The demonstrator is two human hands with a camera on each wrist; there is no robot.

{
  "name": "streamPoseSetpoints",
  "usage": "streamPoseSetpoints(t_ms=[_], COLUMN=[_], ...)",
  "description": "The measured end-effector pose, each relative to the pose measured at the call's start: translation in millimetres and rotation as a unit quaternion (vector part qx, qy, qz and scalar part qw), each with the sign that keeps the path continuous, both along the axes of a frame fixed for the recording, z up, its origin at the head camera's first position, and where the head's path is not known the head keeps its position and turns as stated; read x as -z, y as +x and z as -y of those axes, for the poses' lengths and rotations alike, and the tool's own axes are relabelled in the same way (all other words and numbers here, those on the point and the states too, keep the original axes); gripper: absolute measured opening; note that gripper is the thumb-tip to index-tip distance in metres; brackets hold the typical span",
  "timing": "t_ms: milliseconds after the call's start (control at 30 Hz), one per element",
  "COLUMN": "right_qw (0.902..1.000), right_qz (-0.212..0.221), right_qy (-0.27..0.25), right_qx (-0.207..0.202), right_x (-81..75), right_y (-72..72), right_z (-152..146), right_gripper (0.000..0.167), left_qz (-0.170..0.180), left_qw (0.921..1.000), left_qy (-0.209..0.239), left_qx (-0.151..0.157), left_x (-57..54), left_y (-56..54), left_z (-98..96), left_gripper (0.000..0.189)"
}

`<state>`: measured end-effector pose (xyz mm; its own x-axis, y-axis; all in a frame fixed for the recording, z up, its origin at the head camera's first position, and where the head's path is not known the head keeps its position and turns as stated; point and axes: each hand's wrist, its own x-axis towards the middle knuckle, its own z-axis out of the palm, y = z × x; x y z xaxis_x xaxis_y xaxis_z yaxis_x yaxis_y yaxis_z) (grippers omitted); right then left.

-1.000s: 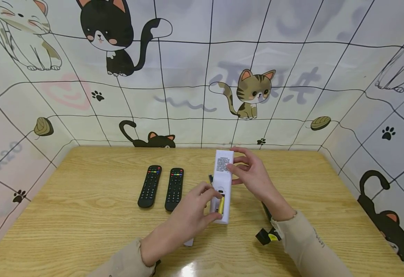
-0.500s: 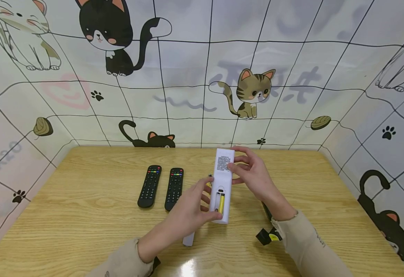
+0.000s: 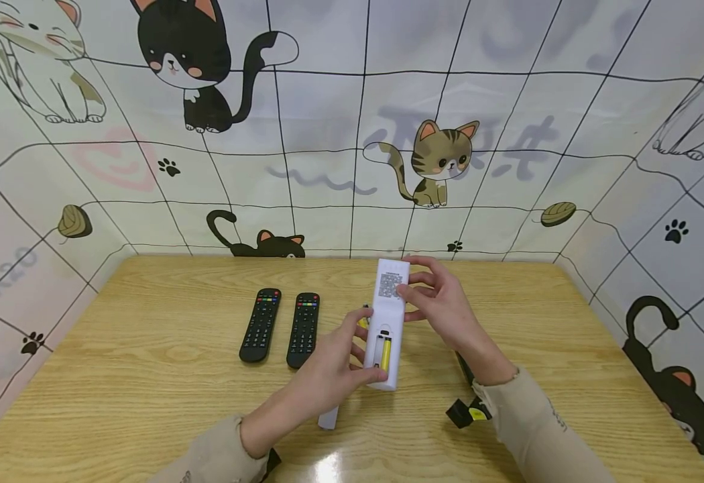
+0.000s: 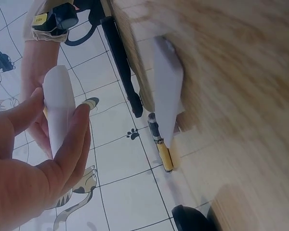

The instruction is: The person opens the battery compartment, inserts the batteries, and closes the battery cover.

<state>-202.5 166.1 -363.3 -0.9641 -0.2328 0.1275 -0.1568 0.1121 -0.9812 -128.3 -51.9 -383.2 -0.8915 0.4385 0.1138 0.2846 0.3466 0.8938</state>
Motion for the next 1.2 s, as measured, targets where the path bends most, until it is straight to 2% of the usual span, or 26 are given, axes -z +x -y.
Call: streamPoseSetpoints(t_ms=[467, 1200], right_qw=[1.0000, 0.9999], right_qz=[0.002, -0.009], right_qy=[0.002, 0.007], right_qx=[0.002, -0.004], right_x=[-0.9, -3.1], right_y=[-1.1, 0.0], right_z=[-0.4, 0.8], right_gripper=[0.053, 0.053], left_qz=[-0.026, -0.024], left_qw=[0.9996, 0.9993], left_qy=[0.005, -0.008], left_qx=[-0.005, -0.026], left_x=[1.7, 0.1], left_y=[1.4, -1.5], left_z=[-3.9, -6.2], left_gripper=[0.083, 0.077])
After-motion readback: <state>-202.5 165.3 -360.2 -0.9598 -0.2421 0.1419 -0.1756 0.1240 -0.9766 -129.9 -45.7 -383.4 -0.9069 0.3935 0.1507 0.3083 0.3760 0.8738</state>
